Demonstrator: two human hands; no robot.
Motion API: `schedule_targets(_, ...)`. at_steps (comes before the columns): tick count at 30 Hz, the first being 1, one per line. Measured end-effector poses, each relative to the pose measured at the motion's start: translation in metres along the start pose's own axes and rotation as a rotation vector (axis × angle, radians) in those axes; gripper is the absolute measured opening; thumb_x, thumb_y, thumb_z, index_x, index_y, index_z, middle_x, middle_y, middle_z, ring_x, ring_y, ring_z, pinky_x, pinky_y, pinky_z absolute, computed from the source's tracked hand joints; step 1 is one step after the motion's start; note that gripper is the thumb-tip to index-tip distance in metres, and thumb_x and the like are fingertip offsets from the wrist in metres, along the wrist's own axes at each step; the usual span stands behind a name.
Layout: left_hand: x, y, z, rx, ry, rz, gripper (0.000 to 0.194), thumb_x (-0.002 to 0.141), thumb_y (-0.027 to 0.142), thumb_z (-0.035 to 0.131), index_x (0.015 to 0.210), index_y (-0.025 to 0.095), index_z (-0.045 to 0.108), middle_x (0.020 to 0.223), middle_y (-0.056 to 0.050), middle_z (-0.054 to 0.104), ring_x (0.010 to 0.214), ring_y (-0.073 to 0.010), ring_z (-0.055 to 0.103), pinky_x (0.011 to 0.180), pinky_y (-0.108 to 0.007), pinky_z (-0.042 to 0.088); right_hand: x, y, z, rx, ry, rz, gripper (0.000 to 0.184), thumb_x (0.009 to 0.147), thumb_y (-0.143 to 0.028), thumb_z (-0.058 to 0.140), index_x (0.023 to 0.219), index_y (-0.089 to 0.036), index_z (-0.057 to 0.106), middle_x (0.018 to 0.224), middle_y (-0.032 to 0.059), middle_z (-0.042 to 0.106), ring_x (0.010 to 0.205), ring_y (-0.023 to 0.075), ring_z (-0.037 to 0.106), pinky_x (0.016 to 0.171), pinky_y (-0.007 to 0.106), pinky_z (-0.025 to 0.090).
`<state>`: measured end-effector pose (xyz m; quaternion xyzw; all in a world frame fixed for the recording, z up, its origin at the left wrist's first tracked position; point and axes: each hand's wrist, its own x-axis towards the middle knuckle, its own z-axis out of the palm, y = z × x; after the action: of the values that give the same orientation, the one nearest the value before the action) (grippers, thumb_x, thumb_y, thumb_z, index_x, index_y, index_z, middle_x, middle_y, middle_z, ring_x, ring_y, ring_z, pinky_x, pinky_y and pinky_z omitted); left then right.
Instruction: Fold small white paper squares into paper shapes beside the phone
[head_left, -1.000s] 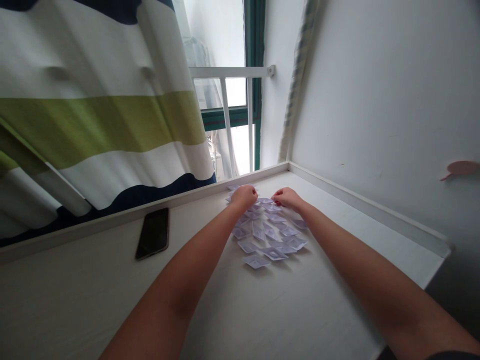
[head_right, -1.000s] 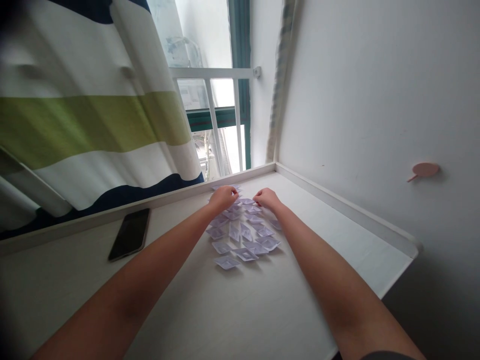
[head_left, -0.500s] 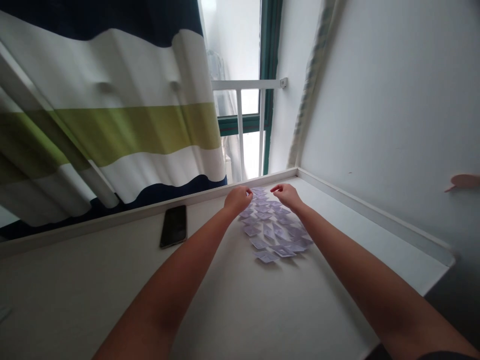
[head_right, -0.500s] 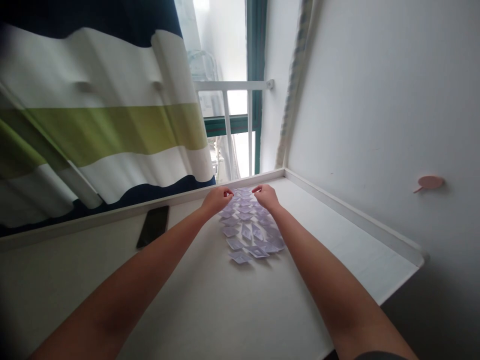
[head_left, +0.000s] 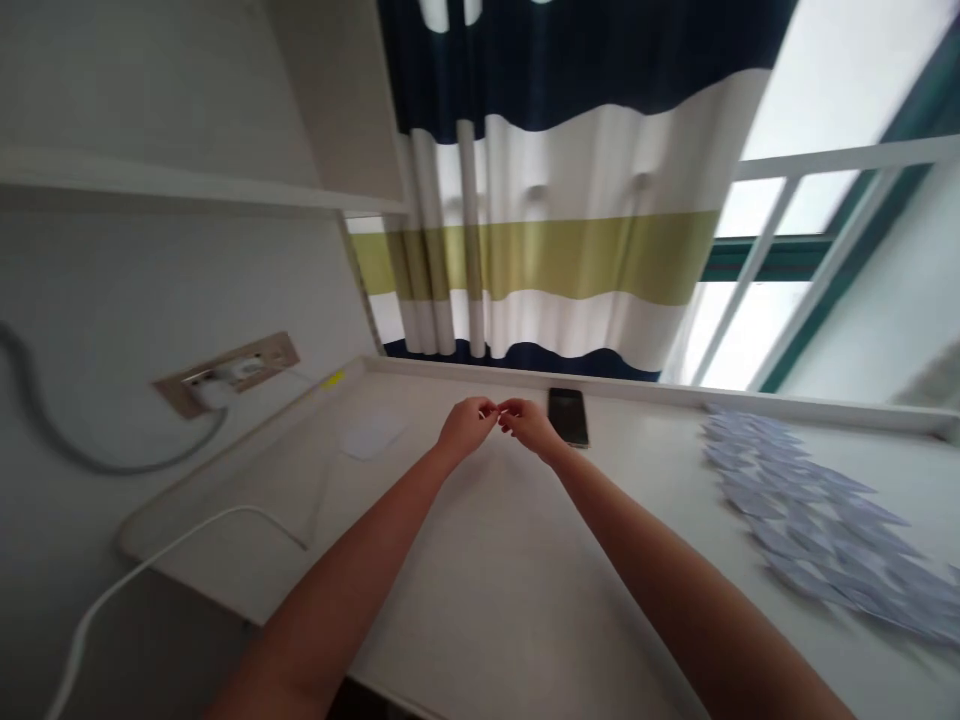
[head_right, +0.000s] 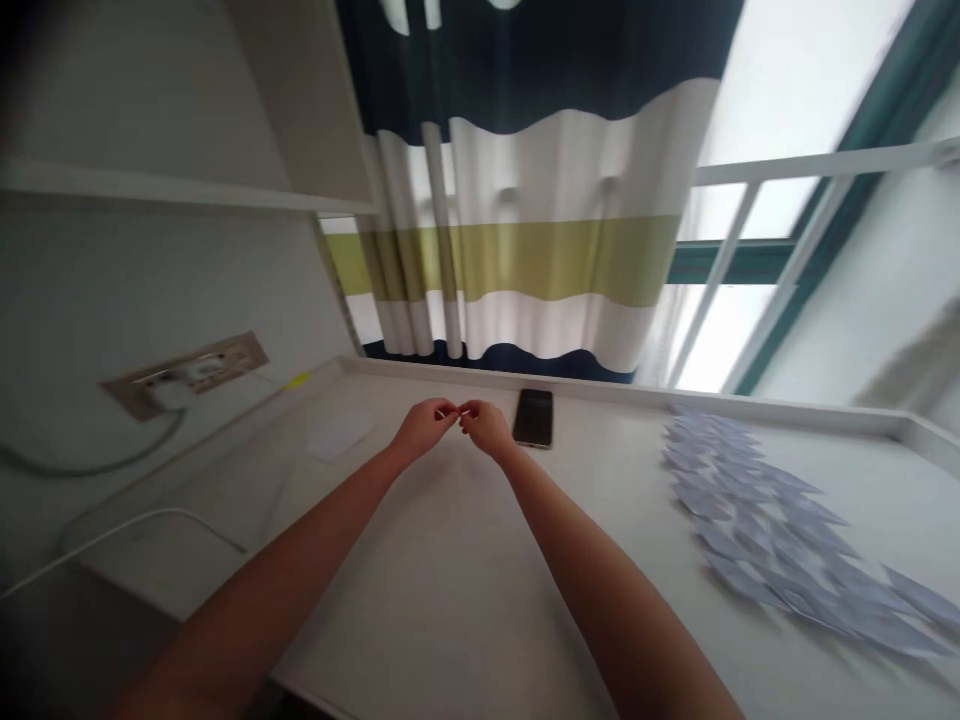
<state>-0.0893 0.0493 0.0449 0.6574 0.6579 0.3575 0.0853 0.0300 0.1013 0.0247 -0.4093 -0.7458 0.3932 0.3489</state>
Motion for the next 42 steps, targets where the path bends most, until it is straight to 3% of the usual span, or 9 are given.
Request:
schedule_targets(5, -0.019, -0.078, -0.053, 0.145, 0.061, -0.147, 0.016, 0.074, 0.023, 0.049, 0.072, 0.015, 0.063, 0.073, -0.005, 0.063, 0.066, -0.0142, 0.055, 0.062, -0.024, 0.039, 0.022, -0.022, 0.102, -0.041, -0.109, -0.086, 0.025, 0.069, -0.014, 0.049, 0.090, -0.015, 0.061, 0.067, 0.0017, 0.062, 0.059, 0.0108, 0.055, 0.058, 0.022, 0.041)
schedule_targets(10, -0.030, -0.128, -0.073, 0.357, 0.150, -0.164, 0.013, 0.072, 0.017, 0.051, 0.079, 0.014, 0.061, 0.085, -0.008, 0.061, 0.084, -0.0183, 0.054, 0.078, -0.029, 0.039, 0.032, -0.025, 0.147, -0.109, -0.173, -0.161, 0.030, 0.069, -0.011, 0.047, 0.095, -0.017, 0.061, 0.072, 0.0018, 0.063, 0.065, 0.0111, 0.055, 0.064, 0.022, 0.040)
schedule_targets(18, -0.031, -0.165, -0.081, 0.295, 0.058, -0.306, 0.026, 0.066, 0.022, 0.062, 0.090, 0.013, 0.061, 0.093, -0.010, 0.060, 0.087, -0.0194, 0.056, 0.080, -0.028, 0.041, 0.036, -0.025, 0.149, -0.268, -0.171, -0.129, 0.026, 0.071, -0.014, 0.047, 0.092, -0.019, 0.061, 0.075, 0.0023, 0.063, 0.068, 0.0128, 0.054, 0.063, 0.023, 0.037)
schedule_targets(28, -0.033, -0.152, -0.090, 0.382, 0.055, -0.342, 0.019, 0.073, 0.023, 0.050, 0.081, 0.016, 0.065, 0.084, -0.009, 0.066, 0.078, -0.0184, 0.059, 0.072, -0.027, 0.042, 0.033, -0.023, 0.149, -0.214, -0.152, -0.144, 0.024, 0.071, -0.013, 0.047, 0.089, -0.018, 0.061, 0.072, 0.0008, 0.061, 0.064, 0.0112, 0.052, 0.062, 0.022, 0.036)
schedule_targets(30, -0.034, -0.147, -0.094, 0.423, 0.119, -0.371, 0.021, 0.074, 0.024, 0.047, 0.078, 0.016, 0.066, 0.079, -0.009, 0.066, 0.075, -0.0198, 0.060, 0.070, -0.029, 0.042, 0.032, -0.024, 0.148, -0.209, -0.150, -0.147, 0.024, 0.071, -0.012, 0.047, 0.089, -0.018, 0.061, 0.072, 0.0007, 0.061, 0.065, 0.0111, 0.052, 0.063, 0.022, 0.037)
schedule_targets(33, -0.037, -0.138, -0.105, 0.422, 0.359, -0.355, 0.023, 0.075, 0.025, 0.045, 0.081, 0.016, 0.065, 0.081, -0.009, 0.066, 0.077, -0.0207, 0.059, 0.072, -0.030, 0.042, 0.032, -0.025, 0.148, -0.195, -0.144, -0.132, 0.024, 0.070, -0.012, 0.047, 0.088, -0.018, 0.061, 0.072, 0.0009, 0.061, 0.065, 0.0110, 0.052, 0.064, 0.022, 0.038)
schedule_targets(38, -0.037, -0.129, -0.117, -0.027, 0.668, -0.263, 0.022, 0.071, 0.029, 0.051, 0.080, 0.014, 0.064, 0.080, -0.006, 0.065, 0.076, -0.0165, 0.058, 0.074, -0.027, 0.043, 0.035, -0.029, 0.149, -0.025, -0.114, -0.060, 0.018, 0.072, -0.016, 0.049, 0.086, -0.016, 0.061, 0.071, 0.0023, 0.062, 0.066, 0.0113, 0.055, 0.066, 0.024, 0.041)
schedule_targets(40, -0.034, -0.128, -0.113, -0.339, 0.667, -0.328, 0.027, 0.066, 0.034, 0.056, 0.080, 0.012, 0.064, 0.076, -0.005, 0.064, 0.071, -0.0149, 0.057, 0.067, -0.025, 0.044, 0.037, -0.035, 0.146, 0.160, -0.130, -0.013, 0.017, 0.076, -0.025, 0.049, 0.083, -0.015, 0.061, 0.073, 0.0035, 0.063, 0.067, 0.0112, 0.057, 0.065, 0.024, 0.044)
schedule_targets(42, -0.032, -0.128, -0.102, -0.588, 0.576, -0.393, 0.033, 0.061, 0.036, 0.061, 0.082, 0.011, 0.063, 0.076, -0.006, 0.064, 0.068, -0.0138, 0.056, 0.059, -0.023, 0.043, 0.038, -0.042, 0.140, 0.363, -0.179, 0.006, 0.021, 0.078, -0.030, 0.046, 0.082, -0.015, 0.060, 0.076, 0.0042, 0.064, 0.068, 0.0107, 0.058, 0.063, 0.023, 0.046)
